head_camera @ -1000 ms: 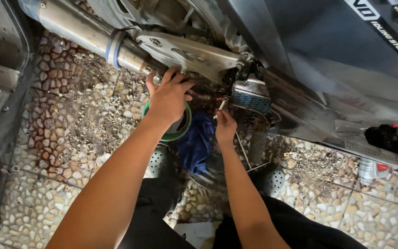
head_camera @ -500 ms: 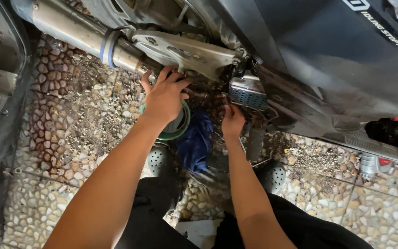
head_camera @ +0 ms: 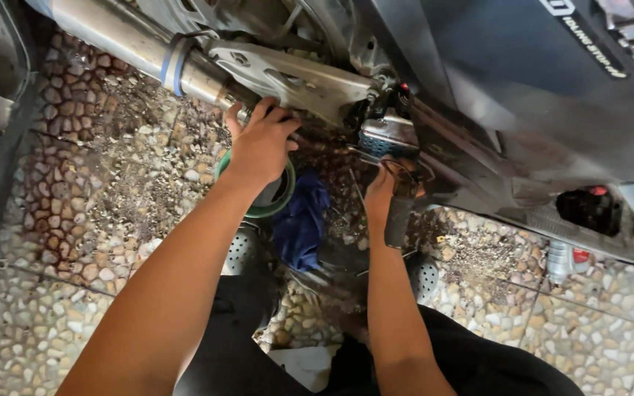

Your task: The person crouches beside a scooter and works on the exhaust and engine area, using a wrench on a fitting and a wire to clean around the muffler. They then use a cloth to wipe the exhaust pipe and surrounding parts, and finish by wiping a wrench with the cloth.

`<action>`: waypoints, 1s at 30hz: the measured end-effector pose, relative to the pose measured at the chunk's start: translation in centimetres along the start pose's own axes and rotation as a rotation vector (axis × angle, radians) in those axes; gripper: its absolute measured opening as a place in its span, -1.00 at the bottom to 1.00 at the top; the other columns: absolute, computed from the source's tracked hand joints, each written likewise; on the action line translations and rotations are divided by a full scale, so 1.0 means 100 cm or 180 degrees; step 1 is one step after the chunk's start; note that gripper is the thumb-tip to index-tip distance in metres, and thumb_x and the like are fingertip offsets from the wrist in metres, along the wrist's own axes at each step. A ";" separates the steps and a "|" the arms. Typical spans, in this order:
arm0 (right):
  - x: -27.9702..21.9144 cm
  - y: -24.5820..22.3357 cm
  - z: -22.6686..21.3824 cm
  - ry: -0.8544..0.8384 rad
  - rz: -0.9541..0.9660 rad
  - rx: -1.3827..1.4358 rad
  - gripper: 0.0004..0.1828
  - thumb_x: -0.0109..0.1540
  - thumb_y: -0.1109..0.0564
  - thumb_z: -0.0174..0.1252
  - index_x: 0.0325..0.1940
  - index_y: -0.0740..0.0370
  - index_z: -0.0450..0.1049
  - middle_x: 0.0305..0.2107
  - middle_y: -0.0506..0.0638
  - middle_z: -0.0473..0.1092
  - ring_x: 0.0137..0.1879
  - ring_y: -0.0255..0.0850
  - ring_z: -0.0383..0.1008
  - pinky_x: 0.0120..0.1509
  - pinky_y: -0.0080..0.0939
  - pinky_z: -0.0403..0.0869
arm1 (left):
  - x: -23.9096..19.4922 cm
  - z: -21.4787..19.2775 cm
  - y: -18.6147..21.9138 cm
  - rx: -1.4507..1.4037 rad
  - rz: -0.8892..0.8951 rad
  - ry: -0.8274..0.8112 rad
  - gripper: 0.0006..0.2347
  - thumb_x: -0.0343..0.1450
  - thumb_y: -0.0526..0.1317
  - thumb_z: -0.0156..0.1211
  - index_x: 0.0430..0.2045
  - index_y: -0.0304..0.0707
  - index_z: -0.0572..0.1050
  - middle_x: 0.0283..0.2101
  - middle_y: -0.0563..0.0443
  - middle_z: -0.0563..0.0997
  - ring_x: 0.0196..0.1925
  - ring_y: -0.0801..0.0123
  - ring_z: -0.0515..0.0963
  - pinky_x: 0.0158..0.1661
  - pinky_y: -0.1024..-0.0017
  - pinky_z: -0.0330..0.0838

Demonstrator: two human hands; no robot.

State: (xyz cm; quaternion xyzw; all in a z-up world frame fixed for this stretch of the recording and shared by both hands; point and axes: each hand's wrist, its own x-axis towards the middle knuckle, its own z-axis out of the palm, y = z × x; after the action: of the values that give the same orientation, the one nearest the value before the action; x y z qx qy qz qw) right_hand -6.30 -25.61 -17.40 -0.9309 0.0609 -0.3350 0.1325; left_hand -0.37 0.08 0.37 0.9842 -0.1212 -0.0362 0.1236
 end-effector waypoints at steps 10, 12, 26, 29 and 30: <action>-0.050 -0.048 0.006 -0.0785 0.1835 0.1288 -0.77 0.46 0.05 0.13 0.07 0.24 0.52 0.07 0.28 0.28 0.11 0.17 0.33 0.23 -0.01 0.34 | 0.001 0.001 -0.001 -0.0035 -0.0094 -0.0100 -0.69 0.35 -0.20 0.27 0.00 0.03 0.60 0.15 0.16 0.51 0.43 0.23 0.20 0.30 -0.30 -0.28; -0.055 -0.061 0.009 -0.1433 0.3643 0.3419 -0.69 0.43 0.00 0.07 0.15 0.22 0.46 0.00 0.04 0.42 0.12 -0.09 0.39 0.27 -0.12 0.34 | 0.001 0.006 -0.004 0.0040 -0.0060 -0.0070 -0.70 0.35 -0.20 0.27 -0.01 0.04 0.60 0.17 0.14 0.50 0.44 0.24 0.19 0.30 -0.29 -0.28; -0.084 -0.032 0.091 -0.1511 0.2155 0.3197 -0.84 0.41 0.19 0.04 0.03 0.29 0.45 -0.13 0.00 0.58 -0.01 -0.25 0.55 0.15 -0.26 0.45 | 0.005 -0.003 0.005 0.0010 -0.0064 -0.0043 -0.65 0.35 -0.16 0.28 0.06 0.09 0.57 0.18 0.15 0.50 0.42 0.25 0.20 0.28 -0.32 -0.22; -0.096 -0.018 0.115 -0.1280 0.2079 0.3243 -0.83 0.40 0.19 0.08 0.04 0.31 0.46 -0.16 0.02 0.58 -0.04 -0.23 0.56 0.12 -0.25 0.47 | 0.004 -0.004 0.005 0.0013 -0.0097 -0.0112 -0.65 0.35 -0.16 0.28 0.06 0.09 0.57 0.18 0.16 0.50 0.43 0.25 0.19 0.27 -0.33 -0.22; -0.098 -0.012 0.121 -0.1180 0.2003 0.3245 -0.81 0.40 0.18 0.11 0.05 0.32 0.47 -0.17 0.04 0.58 -0.04 -0.21 0.56 0.11 -0.25 0.48 | 0.004 -0.005 0.006 0.0027 -0.0095 -0.0136 -0.65 0.35 -0.15 0.28 0.05 0.08 0.57 0.18 0.16 0.50 0.43 0.25 0.19 0.28 -0.33 -0.21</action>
State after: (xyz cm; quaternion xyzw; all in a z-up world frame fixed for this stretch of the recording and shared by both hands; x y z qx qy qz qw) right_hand -6.03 -19.95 -31.99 -0.7308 0.1406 -0.0998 0.6605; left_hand -0.08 -0.42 0.94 0.9855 -0.1093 -0.0585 0.1162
